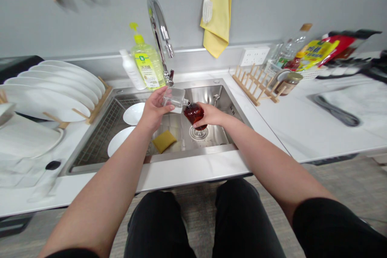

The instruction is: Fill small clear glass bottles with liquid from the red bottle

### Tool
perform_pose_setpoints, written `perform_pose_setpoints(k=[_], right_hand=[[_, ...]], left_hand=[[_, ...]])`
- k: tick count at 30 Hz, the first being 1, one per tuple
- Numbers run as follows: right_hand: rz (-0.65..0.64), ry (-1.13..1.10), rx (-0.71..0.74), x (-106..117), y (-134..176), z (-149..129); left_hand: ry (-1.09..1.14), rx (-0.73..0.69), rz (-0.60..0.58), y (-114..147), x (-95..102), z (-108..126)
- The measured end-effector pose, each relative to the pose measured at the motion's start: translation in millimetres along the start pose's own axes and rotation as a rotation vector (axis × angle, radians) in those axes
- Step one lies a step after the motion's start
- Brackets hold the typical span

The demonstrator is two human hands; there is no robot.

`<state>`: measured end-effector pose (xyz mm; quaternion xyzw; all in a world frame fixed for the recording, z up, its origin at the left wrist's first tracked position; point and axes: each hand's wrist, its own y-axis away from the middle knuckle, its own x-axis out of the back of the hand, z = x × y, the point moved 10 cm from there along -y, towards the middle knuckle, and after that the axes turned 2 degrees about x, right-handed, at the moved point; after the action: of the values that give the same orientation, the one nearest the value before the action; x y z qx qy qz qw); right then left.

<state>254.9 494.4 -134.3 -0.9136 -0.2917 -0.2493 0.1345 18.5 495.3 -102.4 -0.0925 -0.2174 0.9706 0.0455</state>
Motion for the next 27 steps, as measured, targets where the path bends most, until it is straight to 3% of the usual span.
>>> perform_pose_setpoints(k=[27], right_hand=[[0.014, 0.028, 0.001, 0.6, 1.5, -3.2]], left_hand=[[-0.046, -0.006, 0.016, 2.5, -0.3, 3.4]])
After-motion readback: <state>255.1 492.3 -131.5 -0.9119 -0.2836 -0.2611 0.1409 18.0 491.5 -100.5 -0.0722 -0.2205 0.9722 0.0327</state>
